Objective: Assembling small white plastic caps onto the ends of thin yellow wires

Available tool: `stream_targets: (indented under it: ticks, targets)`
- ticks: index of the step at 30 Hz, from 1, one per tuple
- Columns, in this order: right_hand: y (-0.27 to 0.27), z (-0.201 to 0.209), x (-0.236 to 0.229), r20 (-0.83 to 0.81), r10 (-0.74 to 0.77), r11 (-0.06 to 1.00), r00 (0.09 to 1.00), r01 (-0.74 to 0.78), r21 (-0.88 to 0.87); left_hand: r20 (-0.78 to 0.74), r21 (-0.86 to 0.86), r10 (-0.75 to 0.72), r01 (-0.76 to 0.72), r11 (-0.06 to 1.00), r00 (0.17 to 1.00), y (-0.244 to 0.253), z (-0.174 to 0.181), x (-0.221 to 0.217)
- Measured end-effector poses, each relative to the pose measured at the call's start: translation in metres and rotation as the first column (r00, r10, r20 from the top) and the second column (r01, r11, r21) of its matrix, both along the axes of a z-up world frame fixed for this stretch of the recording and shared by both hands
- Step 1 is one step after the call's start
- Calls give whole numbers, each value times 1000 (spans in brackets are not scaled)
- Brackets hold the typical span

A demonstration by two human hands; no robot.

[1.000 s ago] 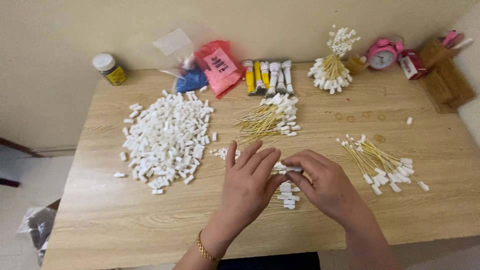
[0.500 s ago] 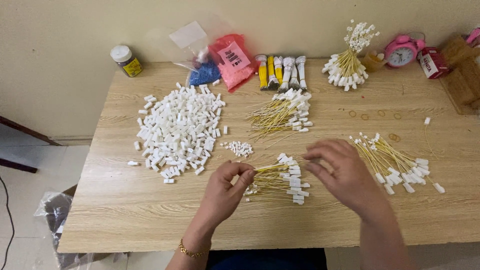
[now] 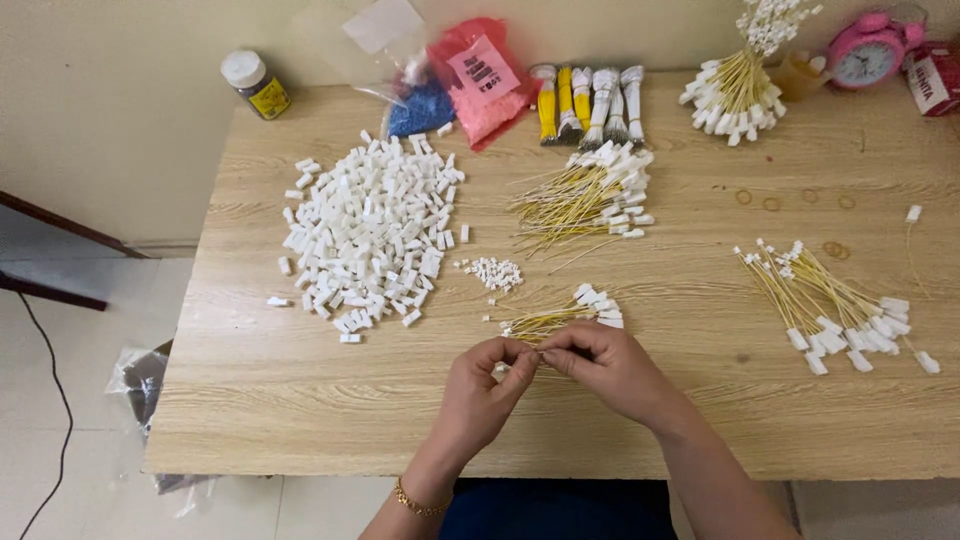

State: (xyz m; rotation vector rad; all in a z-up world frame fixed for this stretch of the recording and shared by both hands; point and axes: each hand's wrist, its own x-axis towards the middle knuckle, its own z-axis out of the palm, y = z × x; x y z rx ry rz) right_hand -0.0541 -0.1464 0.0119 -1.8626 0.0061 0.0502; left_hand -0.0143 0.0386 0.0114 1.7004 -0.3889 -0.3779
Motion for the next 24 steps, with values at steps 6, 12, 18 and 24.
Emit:
stream_targets:
  ticks: [6, 12, 18, 24]
  targets:
    - [-2, -26, 0, -90, -178, 981, 980, 184, 63, -75, 41, -30, 33, 999, 997, -6, -15, 14]
    - [-18, -48, 7, -180, -408, 854, 895, 444, 271, 21, 355, 69, -72, 932, 997, 1, -50, 46]
    - [-12, -38, 13, -234, -399, 828, 886, 458, 322, 552, 511, 129, -457, 728, 824, 4, -103, 110]
    - [-11, -27, 15, -217, -392, 816, 894, 447, 368, 725, 577, -21, -590, 565, 689, 0, -145, 141]
